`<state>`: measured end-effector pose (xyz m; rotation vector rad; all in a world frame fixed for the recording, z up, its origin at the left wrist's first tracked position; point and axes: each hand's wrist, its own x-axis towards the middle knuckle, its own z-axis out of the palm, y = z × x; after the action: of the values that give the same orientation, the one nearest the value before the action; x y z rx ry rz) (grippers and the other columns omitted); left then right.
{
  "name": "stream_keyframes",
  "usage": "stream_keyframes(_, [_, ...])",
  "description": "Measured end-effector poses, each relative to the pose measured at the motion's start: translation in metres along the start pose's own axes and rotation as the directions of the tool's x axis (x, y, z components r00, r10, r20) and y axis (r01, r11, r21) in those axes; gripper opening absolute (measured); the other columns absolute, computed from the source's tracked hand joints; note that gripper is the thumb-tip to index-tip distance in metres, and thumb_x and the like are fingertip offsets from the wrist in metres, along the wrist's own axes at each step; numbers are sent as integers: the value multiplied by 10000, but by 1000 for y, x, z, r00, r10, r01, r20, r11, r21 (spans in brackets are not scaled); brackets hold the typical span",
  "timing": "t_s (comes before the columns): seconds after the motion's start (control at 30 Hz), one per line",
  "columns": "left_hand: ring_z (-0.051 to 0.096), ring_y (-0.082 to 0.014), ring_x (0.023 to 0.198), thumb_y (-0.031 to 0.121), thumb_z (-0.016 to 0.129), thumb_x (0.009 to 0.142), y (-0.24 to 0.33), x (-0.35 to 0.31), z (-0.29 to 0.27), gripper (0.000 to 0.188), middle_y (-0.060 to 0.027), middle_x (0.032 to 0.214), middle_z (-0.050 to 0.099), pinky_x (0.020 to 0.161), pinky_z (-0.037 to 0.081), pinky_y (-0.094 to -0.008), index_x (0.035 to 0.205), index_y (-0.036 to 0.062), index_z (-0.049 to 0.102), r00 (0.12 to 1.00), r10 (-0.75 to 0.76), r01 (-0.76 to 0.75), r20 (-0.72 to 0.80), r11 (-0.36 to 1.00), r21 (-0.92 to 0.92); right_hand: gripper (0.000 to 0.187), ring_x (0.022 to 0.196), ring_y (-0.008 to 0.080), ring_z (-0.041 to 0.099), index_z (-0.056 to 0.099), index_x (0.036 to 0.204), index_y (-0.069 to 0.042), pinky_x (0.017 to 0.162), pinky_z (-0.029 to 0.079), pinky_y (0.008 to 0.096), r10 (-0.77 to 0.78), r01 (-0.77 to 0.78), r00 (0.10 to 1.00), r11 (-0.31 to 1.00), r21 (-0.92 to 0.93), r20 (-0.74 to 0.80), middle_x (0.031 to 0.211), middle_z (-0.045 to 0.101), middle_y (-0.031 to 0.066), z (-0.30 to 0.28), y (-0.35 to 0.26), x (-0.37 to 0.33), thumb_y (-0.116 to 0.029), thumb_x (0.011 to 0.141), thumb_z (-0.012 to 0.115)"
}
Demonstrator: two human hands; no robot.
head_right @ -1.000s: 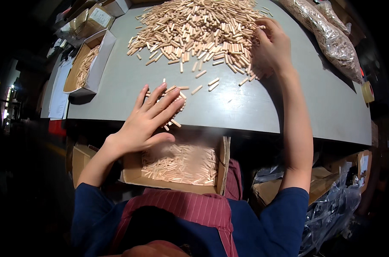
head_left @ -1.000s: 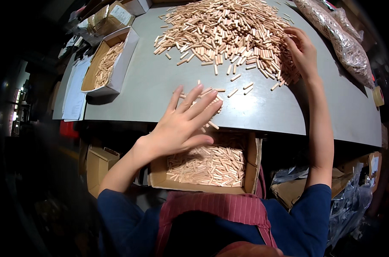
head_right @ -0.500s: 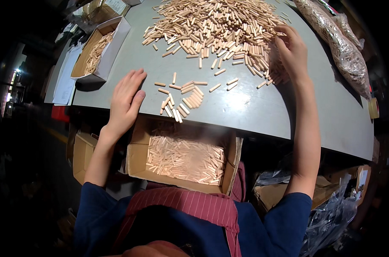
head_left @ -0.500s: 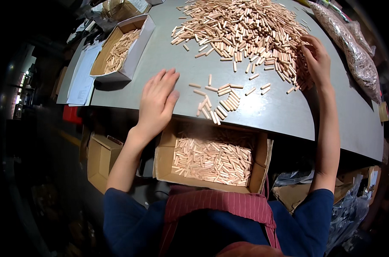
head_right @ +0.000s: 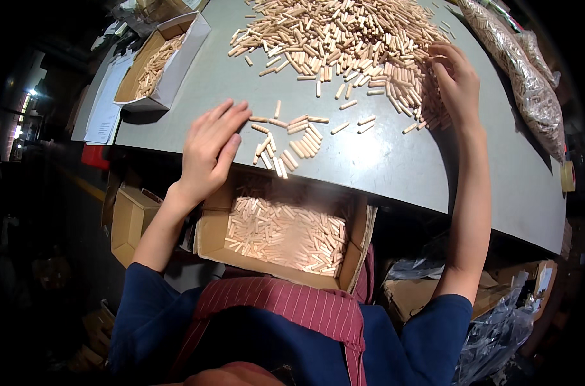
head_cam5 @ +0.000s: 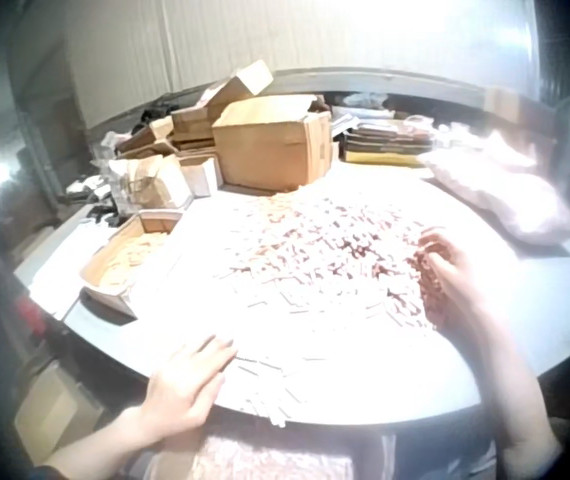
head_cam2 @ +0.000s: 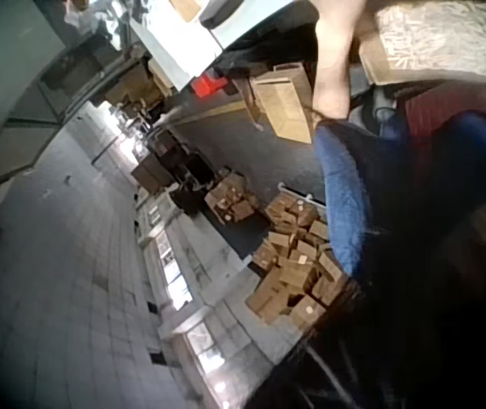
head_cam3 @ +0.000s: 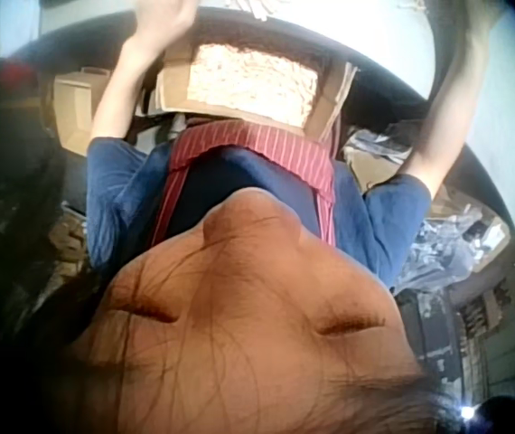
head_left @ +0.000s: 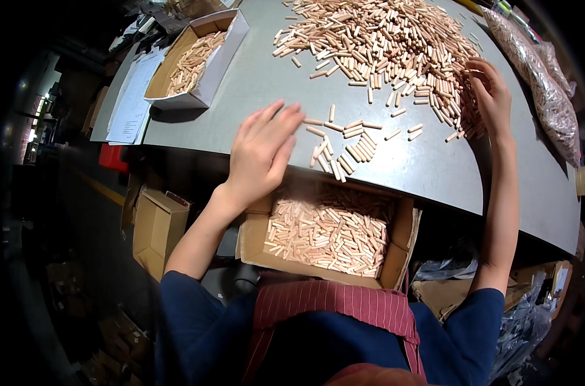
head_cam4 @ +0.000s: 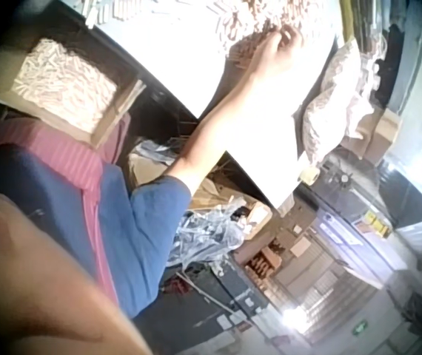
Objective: The person sorts small wooden pegs on a table, occasionally picking up two pegs to inspect them before placing them into a cardboard box. The person repeatedly sweeps the pegs across the table and transfers them into the box.
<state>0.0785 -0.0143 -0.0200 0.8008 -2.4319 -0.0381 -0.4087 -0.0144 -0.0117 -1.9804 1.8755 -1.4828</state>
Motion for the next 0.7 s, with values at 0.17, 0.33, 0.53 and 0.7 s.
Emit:
stream_keyframes(0.17, [654, -310, 1336, 5, 669, 911, 16, 0, -6, 385, -83, 1358, 745, 1115, 461, -460, 1274, 91, 766, 991, 132, -125, 28, 976, -178, 275, 1096, 187, 751, 734, 1220, 18, 957, 593, 312, -27, 28, 999, 998, -50, 17, 1246, 749, 95, -2, -3, 1, -32, 982, 605])
stream_keyframes(0.33, [679, -303, 1307, -58, 656, 852, 15, -2, -11, 394, -89, 1288, 777, 1089, 487, -431, 1191, 82, 801, 996, 62, -25, 71, 899, -436, 282, 1089, 185, 750, 736, 1222, 16, 954, 588, 308, -17, 18, 1000, 1000, -9, 22, 1241, 757, 93, -3, 2, 0, -39, 978, 607])
stream_keyframes(0.53, [579, -356, 1410, 106, 639, 1006, 15, 7, -4, 460, -171, 1543, 609, 1168, 440, -434, 1465, 74, 647, 984, -138, 175, 109, 841, -513, 294, 1150, 144, 707, 713, 1296, -3, 1018, 555, 283, 33, -33, 999, 999, -16, 27, 1309, 725, 69, -2, -1, 0, -14, 1021, 610])
stream_keyframes(0.7, [487, -369, 1474, 303, 656, 1029, 16, 28, 13, 591, -182, 1565, 568, 1195, 349, -476, 1551, 56, 532, 992, -55, 92, 109, 925, -368, 319, 1158, 145, 706, 708, 1325, -15, 1018, 557, 283, 25, -24, 999, 999, -30, 25, 1318, 723, 72, -4, -1, 1, -13, 1022, 610])
